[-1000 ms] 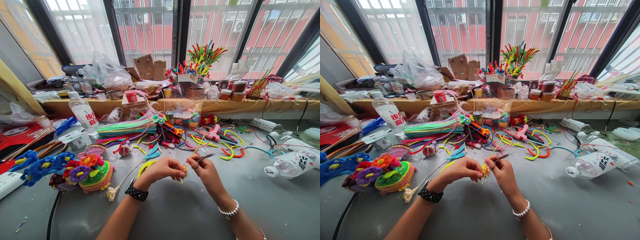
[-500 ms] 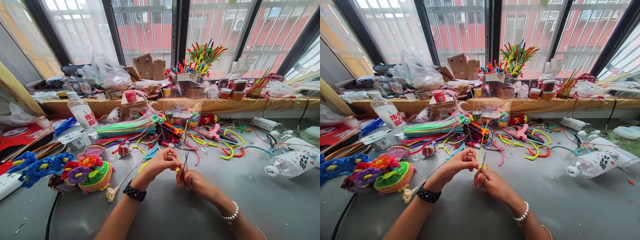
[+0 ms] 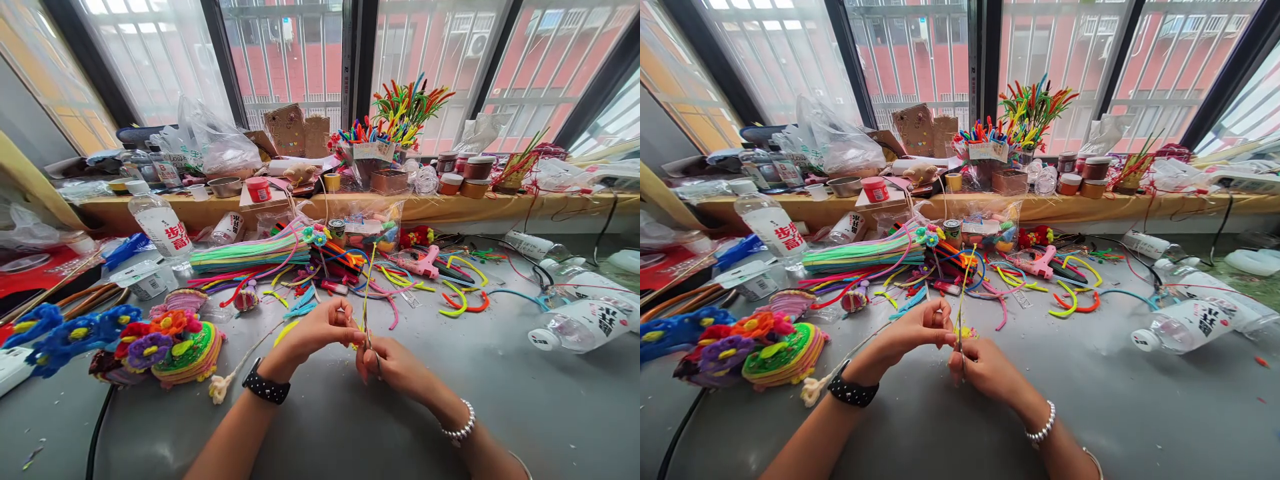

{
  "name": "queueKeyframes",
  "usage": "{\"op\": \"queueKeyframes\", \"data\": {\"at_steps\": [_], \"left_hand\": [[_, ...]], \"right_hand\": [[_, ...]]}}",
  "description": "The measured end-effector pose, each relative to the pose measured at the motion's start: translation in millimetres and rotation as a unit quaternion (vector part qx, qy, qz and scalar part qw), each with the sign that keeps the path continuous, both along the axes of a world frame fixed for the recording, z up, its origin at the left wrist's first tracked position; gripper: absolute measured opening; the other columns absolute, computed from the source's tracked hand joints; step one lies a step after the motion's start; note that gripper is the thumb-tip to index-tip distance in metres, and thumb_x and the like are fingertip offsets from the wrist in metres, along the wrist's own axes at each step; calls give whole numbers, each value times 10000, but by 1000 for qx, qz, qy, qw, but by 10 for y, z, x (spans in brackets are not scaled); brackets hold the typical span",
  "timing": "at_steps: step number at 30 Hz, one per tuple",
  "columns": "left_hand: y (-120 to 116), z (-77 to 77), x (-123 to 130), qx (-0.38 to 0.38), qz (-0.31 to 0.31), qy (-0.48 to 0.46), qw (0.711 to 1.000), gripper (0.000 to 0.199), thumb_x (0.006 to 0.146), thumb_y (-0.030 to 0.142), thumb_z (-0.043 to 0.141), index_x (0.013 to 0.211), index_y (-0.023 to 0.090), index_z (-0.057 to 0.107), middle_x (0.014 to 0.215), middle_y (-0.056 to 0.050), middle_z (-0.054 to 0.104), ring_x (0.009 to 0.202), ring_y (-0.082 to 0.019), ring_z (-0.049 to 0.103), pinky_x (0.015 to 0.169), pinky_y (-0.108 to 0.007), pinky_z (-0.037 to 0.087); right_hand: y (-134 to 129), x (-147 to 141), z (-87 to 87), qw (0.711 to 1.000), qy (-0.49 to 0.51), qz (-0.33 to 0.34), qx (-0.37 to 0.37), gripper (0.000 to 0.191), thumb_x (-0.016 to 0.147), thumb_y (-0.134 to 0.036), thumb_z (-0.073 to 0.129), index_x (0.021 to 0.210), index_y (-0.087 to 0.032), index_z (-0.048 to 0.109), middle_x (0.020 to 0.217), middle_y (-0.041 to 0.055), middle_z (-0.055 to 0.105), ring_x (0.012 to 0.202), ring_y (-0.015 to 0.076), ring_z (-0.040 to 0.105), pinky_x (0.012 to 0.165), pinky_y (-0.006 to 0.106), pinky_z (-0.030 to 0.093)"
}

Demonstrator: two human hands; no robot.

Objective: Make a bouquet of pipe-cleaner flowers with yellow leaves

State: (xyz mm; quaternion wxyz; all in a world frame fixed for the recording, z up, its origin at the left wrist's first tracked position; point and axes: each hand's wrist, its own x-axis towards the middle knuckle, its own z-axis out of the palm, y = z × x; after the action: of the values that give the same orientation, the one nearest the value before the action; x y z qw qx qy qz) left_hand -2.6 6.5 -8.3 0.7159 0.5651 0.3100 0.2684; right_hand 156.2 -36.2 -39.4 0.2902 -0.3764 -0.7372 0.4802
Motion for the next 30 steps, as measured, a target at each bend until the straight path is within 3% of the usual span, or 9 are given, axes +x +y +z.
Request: {"op": "queueKeyframes", "data": {"at_steps": [9, 15, 20, 25, 30], "left_hand": [[-4, 50, -16, -8, 17, 10, 1000, 344, 573, 214, 714, 700, 166, 397, 590, 47, 562, 557, -71, 522, 556, -202, 372], [21, 46, -17, 3, 35, 10, 999, 362, 558, 241, 722, 701, 166, 399, 593, 49, 565, 554, -65, 520, 565, -204, 367], [35, 13, -6, 6, 46, 8, 999, 357, 553, 219, 727, 689, 163, 401, 591, 62, 532, 569, -60, 520, 570, -195, 361], [17, -5, -9, 2, 19, 0, 1000, 321, 590, 207, 705, 709, 163, 411, 608, 49, 550, 590, -70, 537, 577, -199, 372], [18, -7, -7, -1, 13, -2, 1000, 321, 586, 209, 707, 667, 161, 401, 589, 47, 546, 597, -81, 553, 578, -203, 378]], "right_hand": [[14, 10, -64, 998, -20, -50, -39, 664, 699, -704, 320, 369, -145, 461, 373, -20, 374, 415, 75, 342, 462, 221, 277], [30, 0, -113, 996, 11, -32, -87, 721, 672, -758, 207, 452, -138, 502, 397, -15, 406, 365, 63, 312, 404, 214, 256], [-18, -19, -48, 999, 4, 16, -46, 818, 664, -759, 41, 641, -125, 557, 504, 18, 492, 447, 85, 367, 463, 219, 307], [-49, -38, -1, 999, -13, 35, -24, 776, 698, -737, 91, 624, -125, 562, 540, 22, 512, 475, 91, 407, 488, 222, 328], [-30, -44, -74, 1000, -13, 13, -3, 772, 721, -720, 119, 538, -122, 572, 502, 34, 520, 492, 109, 474, 500, 225, 344]]}}
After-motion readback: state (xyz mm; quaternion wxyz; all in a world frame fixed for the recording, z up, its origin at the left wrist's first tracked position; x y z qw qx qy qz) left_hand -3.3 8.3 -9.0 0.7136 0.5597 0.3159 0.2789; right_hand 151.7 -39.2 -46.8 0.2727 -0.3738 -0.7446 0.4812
